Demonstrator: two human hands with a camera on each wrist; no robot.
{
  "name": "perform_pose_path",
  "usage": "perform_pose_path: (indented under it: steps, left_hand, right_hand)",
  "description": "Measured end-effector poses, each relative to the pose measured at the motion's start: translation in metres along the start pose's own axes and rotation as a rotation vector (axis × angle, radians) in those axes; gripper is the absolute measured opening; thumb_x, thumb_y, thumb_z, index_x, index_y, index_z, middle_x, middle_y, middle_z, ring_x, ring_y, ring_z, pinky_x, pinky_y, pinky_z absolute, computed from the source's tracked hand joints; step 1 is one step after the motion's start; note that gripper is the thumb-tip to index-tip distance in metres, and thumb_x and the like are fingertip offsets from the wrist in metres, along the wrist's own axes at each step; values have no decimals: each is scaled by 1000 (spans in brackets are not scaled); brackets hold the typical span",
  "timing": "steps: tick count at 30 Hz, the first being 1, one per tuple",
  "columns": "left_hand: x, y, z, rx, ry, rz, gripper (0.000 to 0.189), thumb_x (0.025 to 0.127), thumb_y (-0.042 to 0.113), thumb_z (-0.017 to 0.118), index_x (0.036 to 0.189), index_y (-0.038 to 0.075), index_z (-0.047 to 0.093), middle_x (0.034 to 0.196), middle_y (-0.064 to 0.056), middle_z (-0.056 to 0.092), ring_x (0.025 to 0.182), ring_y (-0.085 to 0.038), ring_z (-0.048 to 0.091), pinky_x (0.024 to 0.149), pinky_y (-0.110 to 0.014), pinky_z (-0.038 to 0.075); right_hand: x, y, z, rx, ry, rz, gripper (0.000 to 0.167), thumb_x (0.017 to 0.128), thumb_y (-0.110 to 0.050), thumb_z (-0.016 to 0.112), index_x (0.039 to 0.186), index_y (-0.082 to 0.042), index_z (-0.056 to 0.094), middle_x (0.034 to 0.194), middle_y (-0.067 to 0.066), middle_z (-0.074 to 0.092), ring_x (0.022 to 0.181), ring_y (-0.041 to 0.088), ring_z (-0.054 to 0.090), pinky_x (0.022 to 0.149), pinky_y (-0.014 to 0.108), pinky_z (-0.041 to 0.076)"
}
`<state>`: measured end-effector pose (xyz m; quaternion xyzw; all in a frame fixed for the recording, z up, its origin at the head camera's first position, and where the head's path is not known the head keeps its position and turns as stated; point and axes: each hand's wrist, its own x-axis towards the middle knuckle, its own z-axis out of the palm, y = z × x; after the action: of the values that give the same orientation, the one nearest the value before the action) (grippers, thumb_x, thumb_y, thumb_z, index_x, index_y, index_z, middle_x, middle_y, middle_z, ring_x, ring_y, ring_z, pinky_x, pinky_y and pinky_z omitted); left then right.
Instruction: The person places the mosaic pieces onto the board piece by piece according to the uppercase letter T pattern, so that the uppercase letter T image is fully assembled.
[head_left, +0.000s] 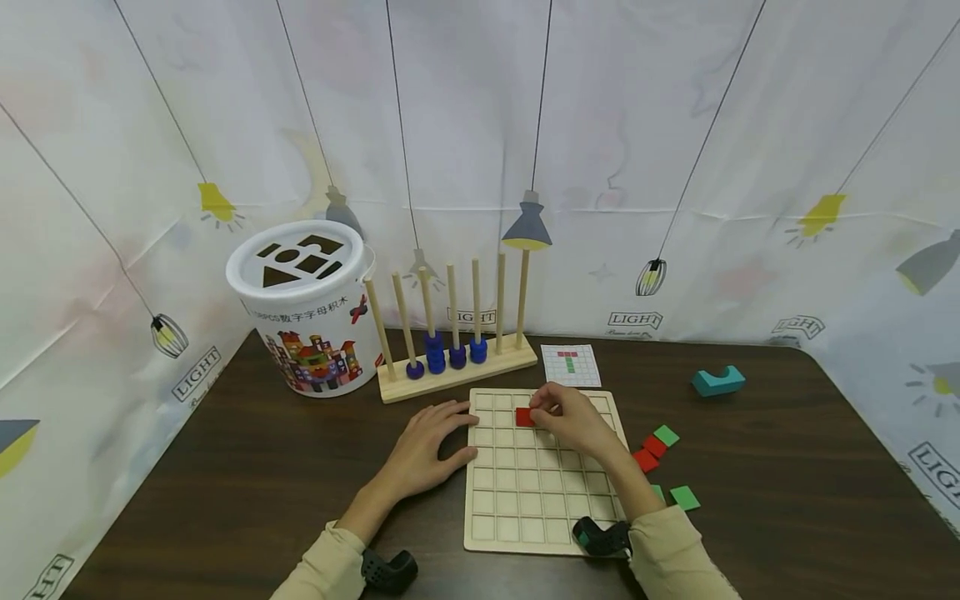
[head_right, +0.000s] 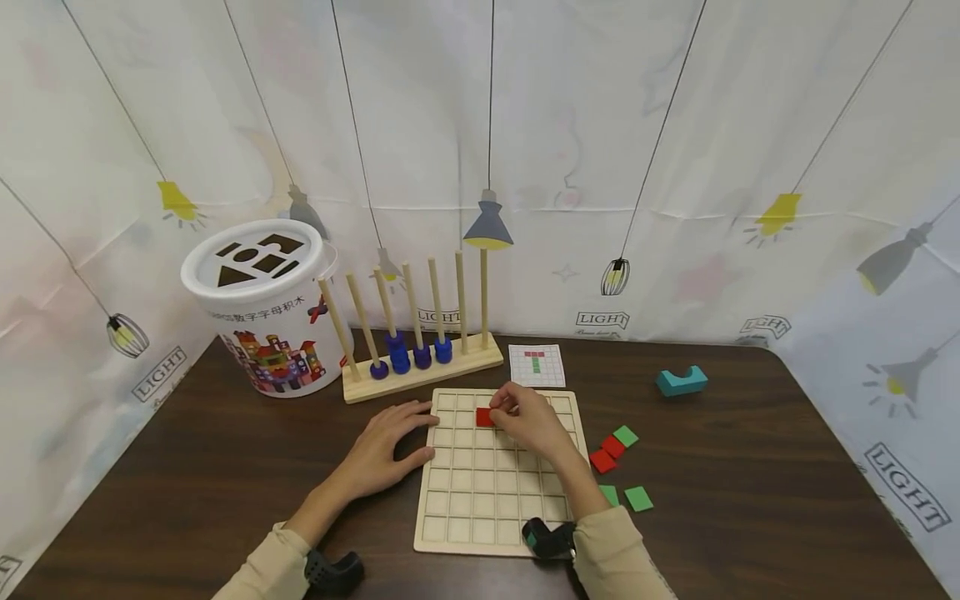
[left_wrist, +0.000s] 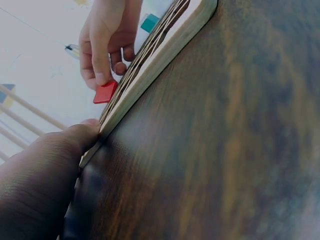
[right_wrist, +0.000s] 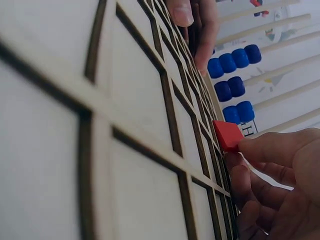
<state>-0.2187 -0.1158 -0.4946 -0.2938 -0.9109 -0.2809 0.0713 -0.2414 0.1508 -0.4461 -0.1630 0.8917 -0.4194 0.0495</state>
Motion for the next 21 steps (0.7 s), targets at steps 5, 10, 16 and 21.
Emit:
perform_pose_path:
  steps: [5,10,16,21]
  left_hand:
    - [-2,-2,-3,3,-2,2,47,91,47,57,133,25,54,147,-1,43,139,-25,35,114,-54,24]
    - [-1,-2,-2,5,-5,-9,47,91,48,57,133,25,54,147,0,43,139,-24,35,114,-53,23]
    - [0,-3,-1,1,-6,6,47,92,47,56,133,24,55,147,-2,44,139,-26,36,114,-55,24]
    - [-1,-2,-2,-3,-9,4,48,92,47,56,133,23,54,147,-2,44,139,-26,36,114,-55,23]
  right_hand:
    - [1,-3,3,-23,-4,6,11,90,-10,62,99,-4,63,89,8,66,74,13,59,64,25,48]
    - [0,-5,1,-46,-19,-18,15,90,-11,61,102,-2,64,87,7,65,75,13,59,66,26,48]
    - [-1,-5,0,-57,-16,-5,16,90,-12,61,102,-2,66,86,6,66,76,13,58,66,26,47]
    - [-2,-5,0,-50,-16,-10,17,90,-12,61,102,-2,66,86,7,67,75,12,58,65,25,47]
